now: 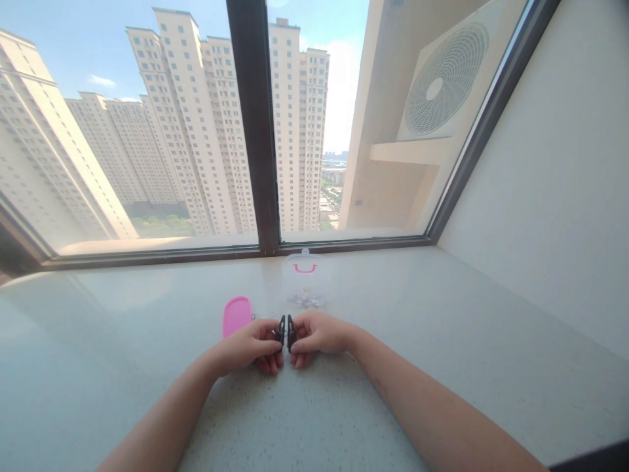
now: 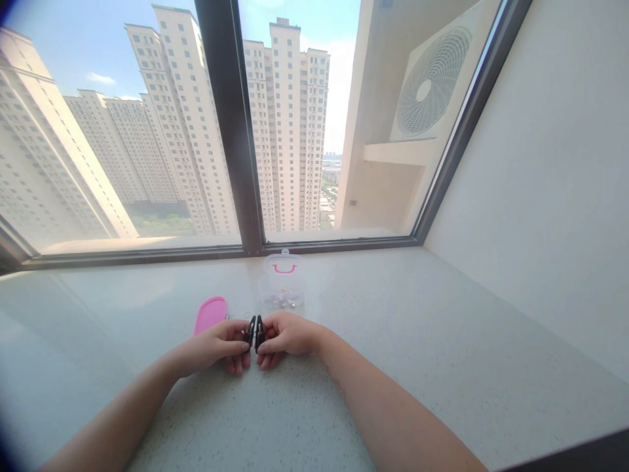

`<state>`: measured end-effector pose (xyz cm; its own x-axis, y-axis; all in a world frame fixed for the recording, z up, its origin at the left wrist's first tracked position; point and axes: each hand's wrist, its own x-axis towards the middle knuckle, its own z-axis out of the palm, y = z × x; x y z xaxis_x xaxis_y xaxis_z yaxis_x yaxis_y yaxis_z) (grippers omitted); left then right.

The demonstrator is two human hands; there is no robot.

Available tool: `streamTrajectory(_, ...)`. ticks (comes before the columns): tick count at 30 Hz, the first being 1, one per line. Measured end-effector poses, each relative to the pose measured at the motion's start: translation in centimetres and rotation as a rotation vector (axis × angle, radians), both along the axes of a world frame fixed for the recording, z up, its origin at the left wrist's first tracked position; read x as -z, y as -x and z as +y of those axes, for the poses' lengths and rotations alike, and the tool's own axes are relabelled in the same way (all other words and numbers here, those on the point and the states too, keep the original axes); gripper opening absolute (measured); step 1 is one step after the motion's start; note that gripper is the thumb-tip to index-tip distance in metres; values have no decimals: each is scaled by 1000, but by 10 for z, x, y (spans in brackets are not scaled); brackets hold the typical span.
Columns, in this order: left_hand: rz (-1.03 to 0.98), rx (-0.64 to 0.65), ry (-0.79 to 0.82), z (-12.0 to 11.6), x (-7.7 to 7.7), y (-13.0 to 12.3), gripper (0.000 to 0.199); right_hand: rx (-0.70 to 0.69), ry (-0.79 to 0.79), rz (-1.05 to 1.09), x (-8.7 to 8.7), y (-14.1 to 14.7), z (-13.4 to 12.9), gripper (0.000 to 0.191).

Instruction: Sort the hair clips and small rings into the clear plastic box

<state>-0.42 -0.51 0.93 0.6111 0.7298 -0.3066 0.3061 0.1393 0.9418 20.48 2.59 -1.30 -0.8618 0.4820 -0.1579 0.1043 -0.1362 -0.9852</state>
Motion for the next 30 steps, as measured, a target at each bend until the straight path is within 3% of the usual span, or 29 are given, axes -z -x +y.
streamTrajectory(30, -4, 7, 3, -1, -1, 0, 29, 1, -4, -5, -1, 0, -1, 33)
